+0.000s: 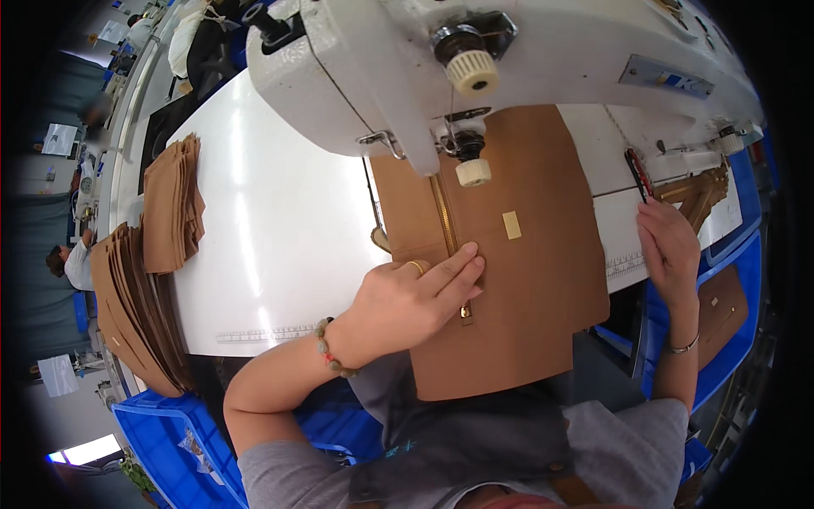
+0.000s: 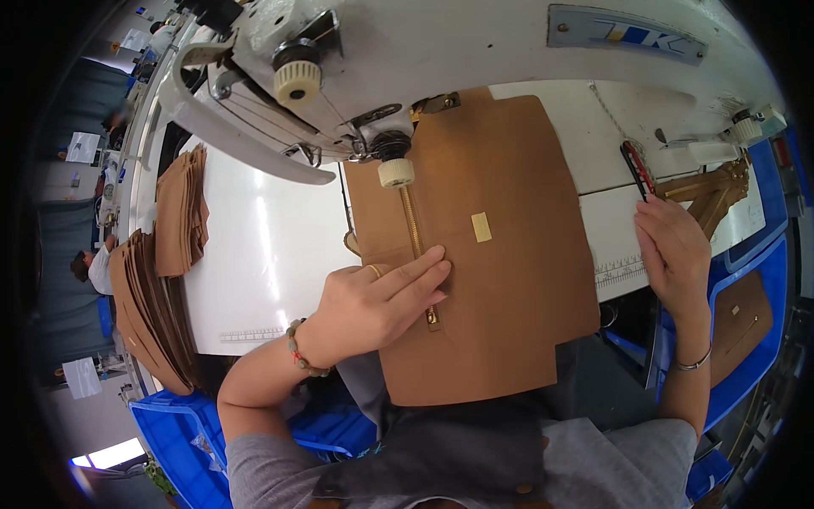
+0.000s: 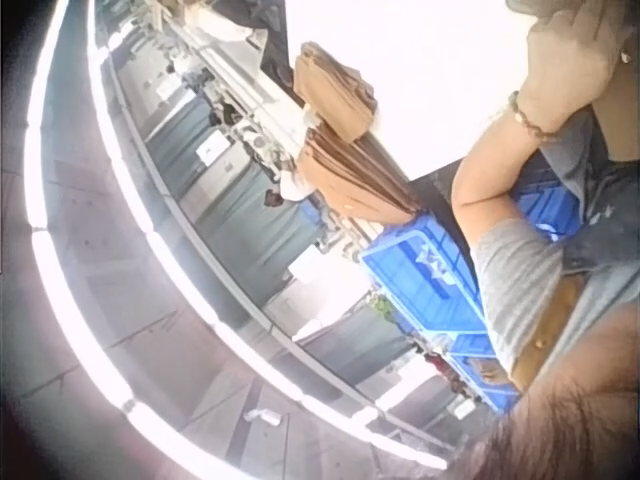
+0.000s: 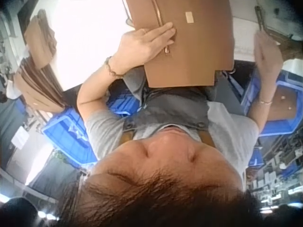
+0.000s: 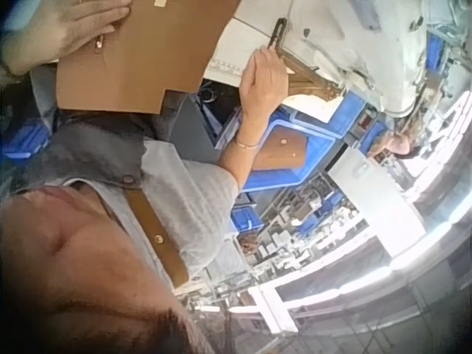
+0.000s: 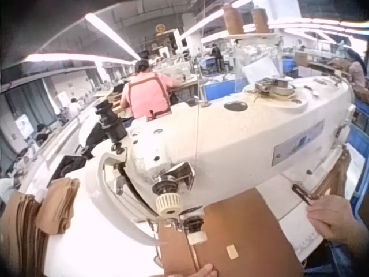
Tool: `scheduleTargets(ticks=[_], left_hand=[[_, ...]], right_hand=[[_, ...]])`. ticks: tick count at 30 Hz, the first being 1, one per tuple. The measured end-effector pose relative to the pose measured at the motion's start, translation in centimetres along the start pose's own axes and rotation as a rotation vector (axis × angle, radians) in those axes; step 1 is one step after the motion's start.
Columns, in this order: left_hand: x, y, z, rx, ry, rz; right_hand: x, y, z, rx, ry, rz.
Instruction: The recorder is sewing a zipper into a leather panel using an industrial sewing machine.
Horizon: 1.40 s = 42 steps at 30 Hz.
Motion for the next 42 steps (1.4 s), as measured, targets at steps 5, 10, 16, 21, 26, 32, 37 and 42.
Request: scheduleTargets(ticks=[5, 10, 16, 21, 26, 32, 37, 42], left_hand=[[0.2, -3.5, -0.9, -0.03, 0.135, -0.04], [-1.3, -6.0, -0.4, 0.21, 0.026, -0.013], [-2.7, -5.6, -1.1, 0.376, -0.042, -0.152], [-2.8, -4.9, -0.6, 0.38, -0.052, -0.156], [-2.5, -4.7, -0.3, 0.335, -0.051, -0.091], [-2.3, -5.5, 0.0, 0.261, -0.067, -0.029], [-2.2, -4.9, 0.1, 0.298, -0.071, 0.035], [-2.2, -5.0, 0.1, 0.297, -0.041, 0.056]], right_hand=[[-1.6, -4.5, 5.7, 0.159, -0.001, 0.079], [-9.9, -8.8, 11.4, 0.254, -0.232, 0.184], [-13.4, -10.3, 12.7, 0.308, -0.337, 0.168], [-13.1, -10.3, 12.9, 0.343, -0.324, 0.132], [-13.0, -9.8, 13.1, 0.322, -0.336, 0.149], [-12.8, -9.6, 13.1, 0.324, -0.334, 0.131], [-12.3, -9.6, 13.5, 0.341, -0.353, 0.131], [-12.4, -9.8, 13.7, 0.34, -0.362, 0.093]])
Point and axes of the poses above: each hand's wrist, its own z-axis towards the middle knuckle, its own x-axis out of the back of the hand, y = z × x, the point moved 5 cm from there along z, towards the middle knuckle, and after that the axes turned 8 degrees about z, right-handed, at the moved point
